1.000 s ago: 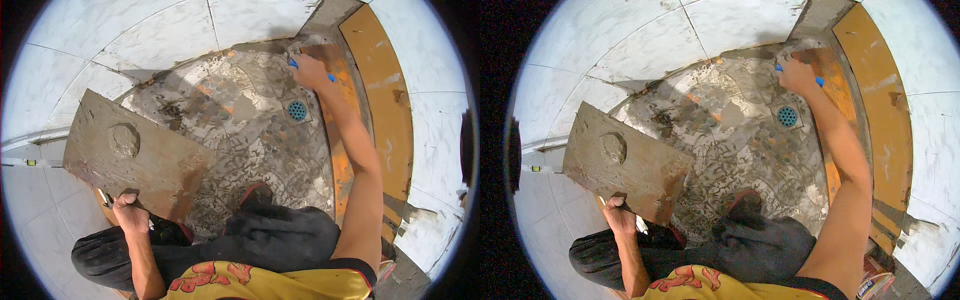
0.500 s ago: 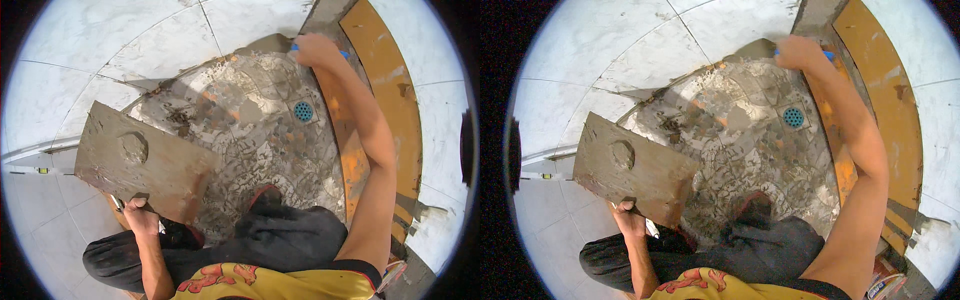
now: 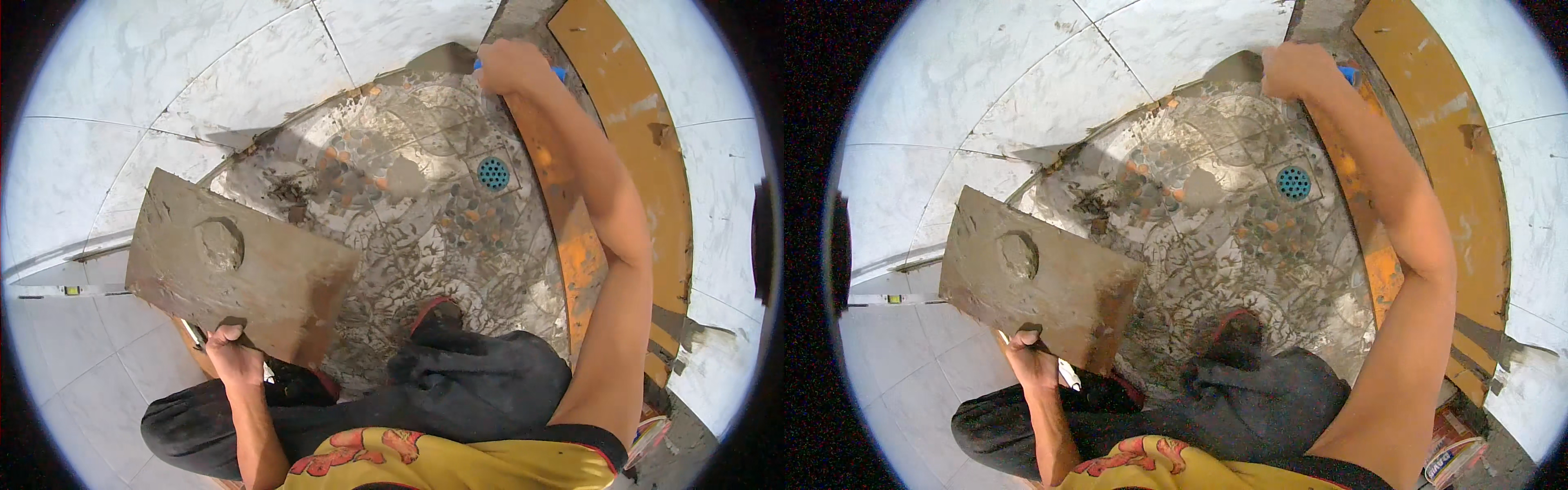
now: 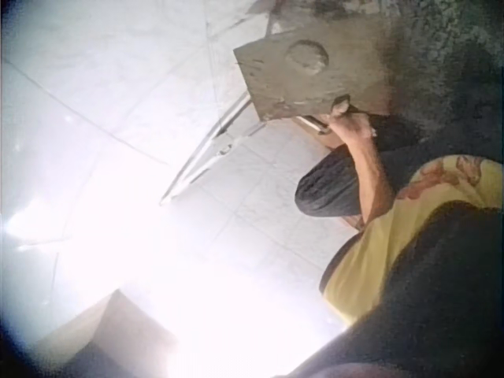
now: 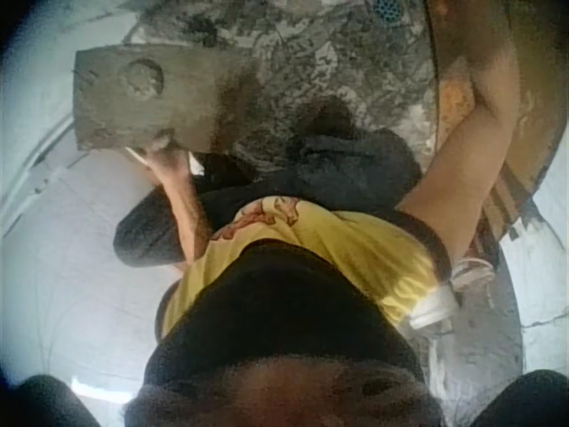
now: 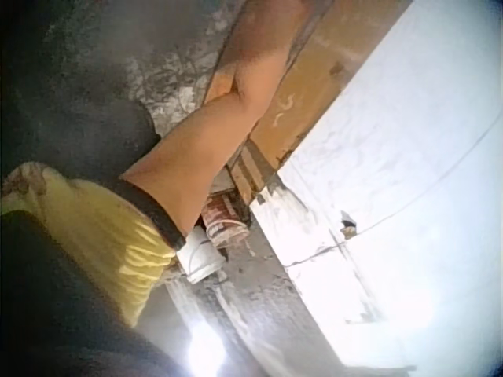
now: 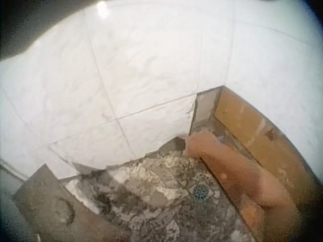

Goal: The person applies mortar to the back of a tile and the floor surface using a trowel, then positions and presses the tile onto the floor.

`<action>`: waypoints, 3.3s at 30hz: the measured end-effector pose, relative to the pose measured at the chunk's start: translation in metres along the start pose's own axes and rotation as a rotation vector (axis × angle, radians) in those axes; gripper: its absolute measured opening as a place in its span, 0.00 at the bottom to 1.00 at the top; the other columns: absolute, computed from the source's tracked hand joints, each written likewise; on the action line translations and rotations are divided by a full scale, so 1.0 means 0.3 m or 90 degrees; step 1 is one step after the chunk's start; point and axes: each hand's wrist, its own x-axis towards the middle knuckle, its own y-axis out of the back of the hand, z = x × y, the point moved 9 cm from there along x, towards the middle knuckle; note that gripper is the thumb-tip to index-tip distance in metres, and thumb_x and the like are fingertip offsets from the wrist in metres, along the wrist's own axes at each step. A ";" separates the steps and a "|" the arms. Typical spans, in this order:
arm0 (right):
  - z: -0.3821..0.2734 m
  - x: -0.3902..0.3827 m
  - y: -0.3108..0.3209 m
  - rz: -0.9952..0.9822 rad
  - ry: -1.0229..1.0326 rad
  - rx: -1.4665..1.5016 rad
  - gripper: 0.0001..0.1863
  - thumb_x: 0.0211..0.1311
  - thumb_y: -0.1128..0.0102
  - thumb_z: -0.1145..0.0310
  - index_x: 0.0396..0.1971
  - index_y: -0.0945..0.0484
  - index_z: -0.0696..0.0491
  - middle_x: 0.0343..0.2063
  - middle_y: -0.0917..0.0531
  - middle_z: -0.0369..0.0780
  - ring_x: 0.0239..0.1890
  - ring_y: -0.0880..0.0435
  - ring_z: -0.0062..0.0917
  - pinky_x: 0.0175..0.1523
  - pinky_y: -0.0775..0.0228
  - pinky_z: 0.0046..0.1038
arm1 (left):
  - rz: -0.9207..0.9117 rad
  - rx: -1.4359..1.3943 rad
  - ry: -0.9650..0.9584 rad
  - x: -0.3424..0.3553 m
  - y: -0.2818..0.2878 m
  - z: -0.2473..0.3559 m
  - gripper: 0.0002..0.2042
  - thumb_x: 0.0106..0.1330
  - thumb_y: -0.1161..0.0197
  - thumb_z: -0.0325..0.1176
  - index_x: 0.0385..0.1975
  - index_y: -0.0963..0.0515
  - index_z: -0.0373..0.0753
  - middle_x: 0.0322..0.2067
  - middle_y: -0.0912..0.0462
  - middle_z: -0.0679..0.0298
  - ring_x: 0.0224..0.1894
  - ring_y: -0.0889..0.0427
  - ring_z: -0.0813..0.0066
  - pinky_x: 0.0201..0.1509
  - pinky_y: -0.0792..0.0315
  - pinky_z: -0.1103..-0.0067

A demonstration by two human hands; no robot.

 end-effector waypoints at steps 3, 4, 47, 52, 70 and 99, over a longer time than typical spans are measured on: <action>-0.060 0.006 -0.060 0.006 0.028 0.010 0.17 0.55 0.44 0.60 0.39 0.18 0.55 0.37 0.14 0.51 0.41 0.14 0.47 0.47 0.22 0.47 | -0.010 -0.003 0.018 -0.003 -0.017 -0.005 0.30 0.42 0.50 0.16 0.53 0.30 0.37 0.41 0.23 0.62 0.48 0.22 0.59 0.61 0.26 0.58; -0.088 0.010 -0.087 -0.004 0.055 0.024 0.17 0.55 0.44 0.59 0.39 0.18 0.54 0.37 0.14 0.51 0.41 0.14 0.47 0.47 0.22 0.47 | -0.011 -0.008 0.024 -0.007 -0.024 -0.007 0.30 0.43 0.50 0.16 0.52 0.30 0.37 0.40 0.23 0.62 0.47 0.22 0.60 0.60 0.26 0.58; -0.321 -0.615 0.101 0.118 0.171 0.371 0.25 0.56 0.31 0.60 0.50 0.21 0.59 0.42 0.16 0.52 0.43 0.16 0.46 0.49 0.24 0.37 | -0.182 -0.102 0.086 0.154 -0.310 -0.239 0.24 0.45 0.46 0.12 0.46 0.29 0.36 0.40 0.22 0.59 0.41 0.20 0.64 0.45 0.24 0.68; -0.388 -0.573 0.092 0.180 0.215 0.373 0.25 0.54 0.30 0.62 0.50 0.22 0.59 0.39 0.16 0.51 0.40 0.17 0.48 0.46 0.24 0.38 | -0.281 0.033 0.040 0.102 -0.385 -0.200 0.20 0.45 0.45 0.14 0.42 0.24 0.34 0.36 0.19 0.62 0.39 0.21 0.69 0.41 0.26 0.76; 0.333 -0.092 -0.325 0.236 0.088 0.186 0.25 0.56 0.35 0.59 0.53 0.22 0.52 0.45 0.19 0.44 0.49 0.21 0.44 0.54 0.30 0.44 | -0.052 0.135 -0.211 0.008 0.215 0.675 0.15 0.54 0.41 0.25 0.42 0.21 0.32 0.43 0.18 0.58 0.46 0.21 0.66 0.56 0.27 0.71; 0.304 0.076 -0.222 0.139 0.016 0.087 0.17 0.59 0.40 0.54 0.44 0.20 0.47 0.43 0.16 0.45 0.47 0.18 0.45 0.50 0.25 0.47 | -0.069 0.091 -0.166 -0.074 0.355 0.880 0.09 0.59 0.48 0.16 0.39 0.27 0.27 0.43 0.21 0.56 0.52 0.25 0.61 0.69 0.37 0.60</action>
